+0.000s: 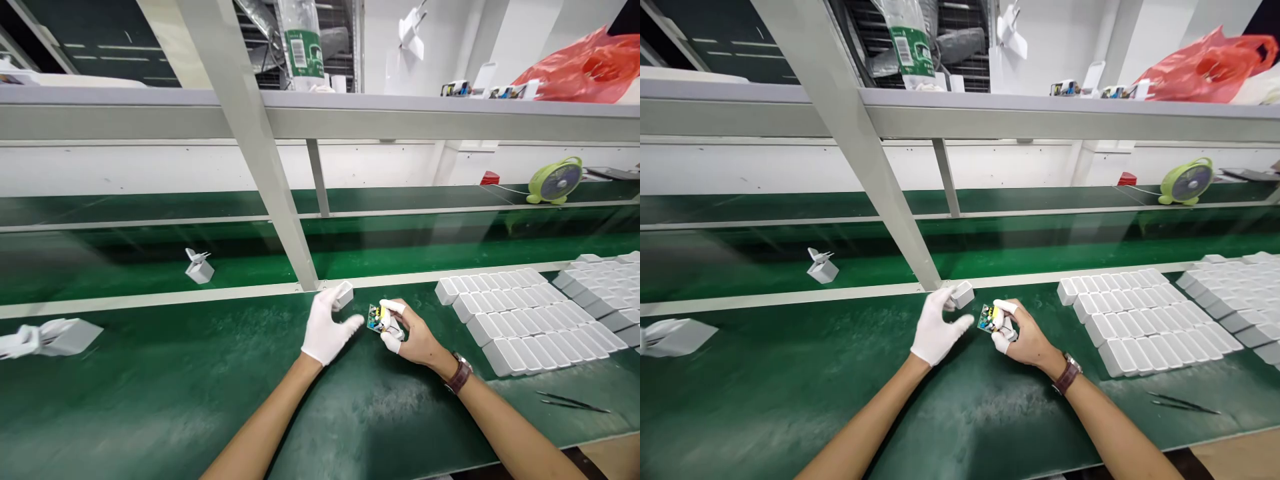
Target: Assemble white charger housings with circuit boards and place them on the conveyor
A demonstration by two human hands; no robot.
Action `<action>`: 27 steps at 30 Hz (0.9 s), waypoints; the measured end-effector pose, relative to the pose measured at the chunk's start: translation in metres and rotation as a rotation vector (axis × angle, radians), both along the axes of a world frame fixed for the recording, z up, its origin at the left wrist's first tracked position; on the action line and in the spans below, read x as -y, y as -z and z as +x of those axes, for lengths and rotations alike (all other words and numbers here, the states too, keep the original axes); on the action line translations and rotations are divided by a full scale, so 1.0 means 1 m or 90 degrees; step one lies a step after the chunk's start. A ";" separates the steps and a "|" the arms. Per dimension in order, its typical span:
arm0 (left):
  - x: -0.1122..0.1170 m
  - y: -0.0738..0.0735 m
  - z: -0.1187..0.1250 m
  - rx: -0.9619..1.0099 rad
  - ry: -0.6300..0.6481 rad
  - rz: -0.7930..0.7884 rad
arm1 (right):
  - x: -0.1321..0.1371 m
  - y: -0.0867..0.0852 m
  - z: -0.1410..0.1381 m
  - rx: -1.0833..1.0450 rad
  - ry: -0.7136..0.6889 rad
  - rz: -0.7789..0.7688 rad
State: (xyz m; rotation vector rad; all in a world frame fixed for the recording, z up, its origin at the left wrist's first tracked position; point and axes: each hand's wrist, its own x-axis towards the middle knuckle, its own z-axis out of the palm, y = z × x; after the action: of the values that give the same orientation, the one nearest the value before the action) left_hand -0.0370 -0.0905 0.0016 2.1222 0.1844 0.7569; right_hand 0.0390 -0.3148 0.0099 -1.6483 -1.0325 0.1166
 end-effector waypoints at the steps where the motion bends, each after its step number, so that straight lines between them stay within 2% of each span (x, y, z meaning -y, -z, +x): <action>1: -0.008 0.003 0.005 -0.002 -0.055 0.010 | 0.000 0.000 0.000 -0.021 -0.002 0.007; 3: -0.020 0.012 0.017 -0.037 -0.099 -0.015 | 0.000 0.003 0.000 -0.042 -0.003 0.013; 7: -0.024 0.026 0.033 -0.133 -0.044 -0.083 | -0.003 0.008 0.000 -0.083 0.011 0.031; 11: -0.009 0.022 0.039 -0.209 -0.025 -0.058 | -0.005 0.010 -0.001 -0.162 0.012 0.058; 15: -0.002 0.013 0.042 -0.258 -0.006 0.061 | -0.005 0.006 -0.001 -0.163 -0.012 0.070; 18: 0.001 0.007 0.040 -0.208 0.006 0.145 | -0.001 0.003 -0.003 -0.118 -0.014 0.043; 20: 0.004 0.006 0.035 -0.131 0.026 0.156 | 0.002 0.001 -0.004 -0.055 0.012 0.011; 24: 0.009 0.015 0.025 0.041 0.062 0.150 | 0.007 -0.005 -0.005 0.118 0.063 -0.017; 27: 0.012 0.020 0.021 0.082 0.114 0.188 | 0.007 -0.011 -0.006 0.210 0.053 0.005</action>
State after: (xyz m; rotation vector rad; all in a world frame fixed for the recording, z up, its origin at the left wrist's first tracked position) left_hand -0.0161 -0.1023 -0.0182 2.3186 -0.1958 0.8522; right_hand 0.0332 -0.3217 0.0205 -1.7360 -1.2043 -0.2217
